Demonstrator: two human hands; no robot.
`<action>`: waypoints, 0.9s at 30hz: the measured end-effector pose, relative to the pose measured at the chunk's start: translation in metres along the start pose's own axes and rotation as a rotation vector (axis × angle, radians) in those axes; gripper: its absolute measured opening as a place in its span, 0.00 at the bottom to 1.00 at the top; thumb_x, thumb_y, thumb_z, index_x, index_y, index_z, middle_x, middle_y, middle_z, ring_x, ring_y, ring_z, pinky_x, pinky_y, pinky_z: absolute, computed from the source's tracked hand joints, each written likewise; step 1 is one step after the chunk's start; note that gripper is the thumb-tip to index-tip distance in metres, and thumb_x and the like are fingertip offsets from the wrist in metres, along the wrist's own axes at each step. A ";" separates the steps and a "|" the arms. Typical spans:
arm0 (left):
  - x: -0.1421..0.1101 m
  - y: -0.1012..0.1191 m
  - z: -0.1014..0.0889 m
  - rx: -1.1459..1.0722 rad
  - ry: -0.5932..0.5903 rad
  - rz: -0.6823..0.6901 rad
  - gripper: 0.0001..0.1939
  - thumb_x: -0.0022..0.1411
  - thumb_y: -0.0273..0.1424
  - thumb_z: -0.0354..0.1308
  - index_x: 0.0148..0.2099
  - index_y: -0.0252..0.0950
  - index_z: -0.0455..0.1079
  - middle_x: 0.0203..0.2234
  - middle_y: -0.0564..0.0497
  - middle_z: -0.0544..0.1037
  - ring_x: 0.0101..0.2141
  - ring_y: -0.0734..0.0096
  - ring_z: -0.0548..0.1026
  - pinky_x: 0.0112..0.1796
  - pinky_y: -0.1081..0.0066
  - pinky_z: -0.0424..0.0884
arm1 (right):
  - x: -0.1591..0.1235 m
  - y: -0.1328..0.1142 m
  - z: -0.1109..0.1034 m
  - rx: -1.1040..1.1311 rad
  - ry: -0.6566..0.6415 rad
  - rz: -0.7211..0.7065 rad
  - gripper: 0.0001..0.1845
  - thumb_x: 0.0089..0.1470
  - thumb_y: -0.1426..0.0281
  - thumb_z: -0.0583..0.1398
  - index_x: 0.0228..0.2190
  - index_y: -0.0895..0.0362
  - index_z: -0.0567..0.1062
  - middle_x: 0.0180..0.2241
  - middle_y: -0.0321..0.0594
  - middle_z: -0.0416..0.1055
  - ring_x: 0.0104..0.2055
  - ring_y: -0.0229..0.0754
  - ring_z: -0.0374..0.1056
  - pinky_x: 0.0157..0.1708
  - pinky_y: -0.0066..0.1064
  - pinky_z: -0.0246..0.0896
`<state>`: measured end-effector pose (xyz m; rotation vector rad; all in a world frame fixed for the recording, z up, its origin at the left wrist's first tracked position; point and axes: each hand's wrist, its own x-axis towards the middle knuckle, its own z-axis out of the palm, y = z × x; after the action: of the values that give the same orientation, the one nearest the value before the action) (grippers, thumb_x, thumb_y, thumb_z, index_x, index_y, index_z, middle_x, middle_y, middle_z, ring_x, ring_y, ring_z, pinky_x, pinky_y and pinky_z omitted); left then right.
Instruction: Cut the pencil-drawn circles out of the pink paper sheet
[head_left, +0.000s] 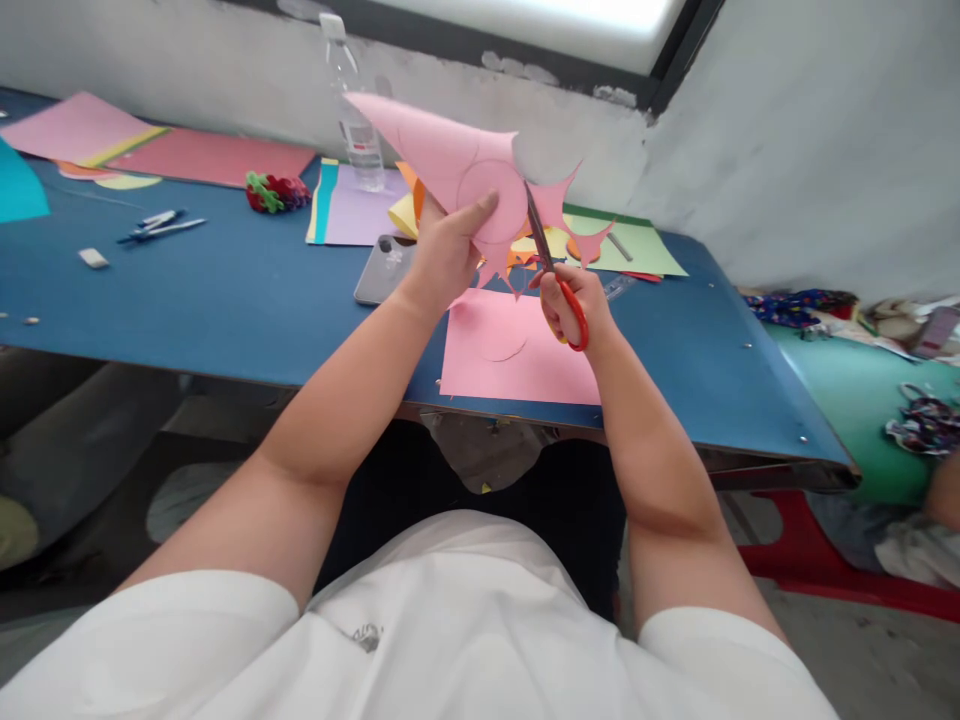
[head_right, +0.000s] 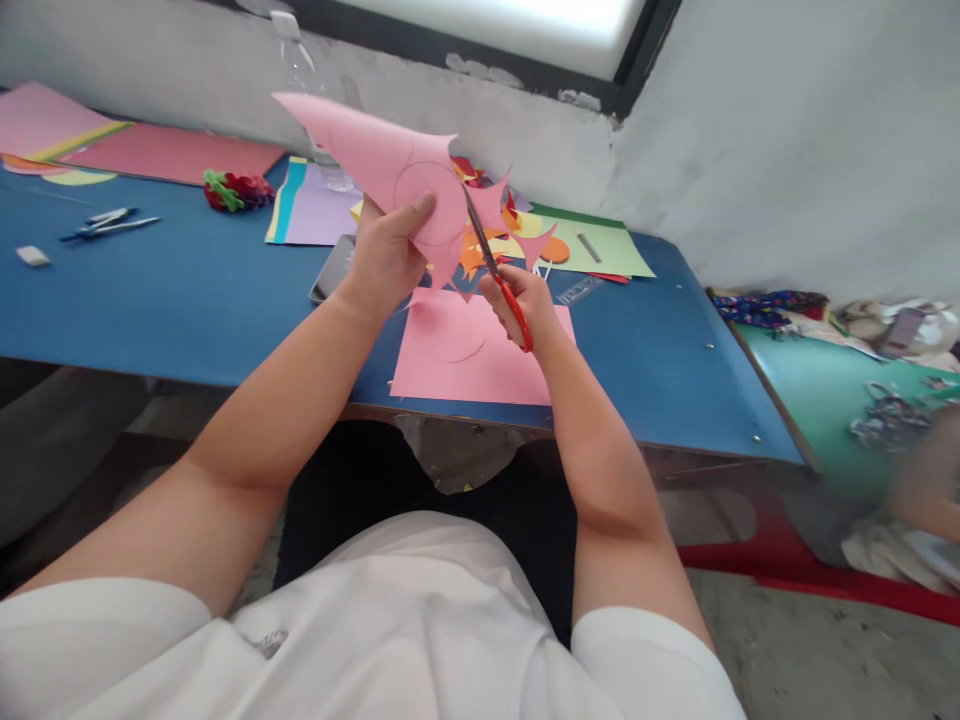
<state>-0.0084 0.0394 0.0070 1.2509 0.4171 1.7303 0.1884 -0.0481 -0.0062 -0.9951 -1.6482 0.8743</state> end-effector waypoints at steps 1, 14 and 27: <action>0.002 -0.001 0.000 -0.005 -0.003 -0.008 0.42 0.46 0.64 0.83 0.60 0.60 0.76 0.50 0.60 0.87 0.63 0.53 0.78 0.71 0.48 0.75 | 0.000 0.000 0.000 0.003 0.001 0.007 0.43 0.50 0.22 0.69 0.28 0.50 0.73 0.18 0.29 0.59 0.15 0.35 0.53 0.11 0.32 0.46; 0.018 -0.013 -0.014 0.142 0.008 0.051 0.46 0.36 0.63 0.88 0.52 0.50 0.77 0.53 0.57 0.88 0.60 0.53 0.79 0.69 0.48 0.75 | -0.001 -0.001 -0.001 0.114 -0.056 0.063 0.43 0.52 0.22 0.68 0.33 0.48 0.69 0.19 0.26 0.56 0.17 0.34 0.50 0.13 0.30 0.46; 0.005 -0.002 -0.014 0.400 0.083 0.219 0.25 0.60 0.57 0.80 0.48 0.48 0.80 0.47 0.51 0.88 0.55 0.53 0.83 0.61 0.46 0.80 | 0.000 -0.005 0.001 0.148 -0.082 0.081 0.44 0.50 0.22 0.70 0.33 0.49 0.71 0.19 0.26 0.57 0.17 0.33 0.50 0.13 0.29 0.46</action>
<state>-0.0199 0.0482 0.0024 1.5566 0.7252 1.9512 0.1866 -0.0502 -0.0022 -0.9391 -1.5944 1.0880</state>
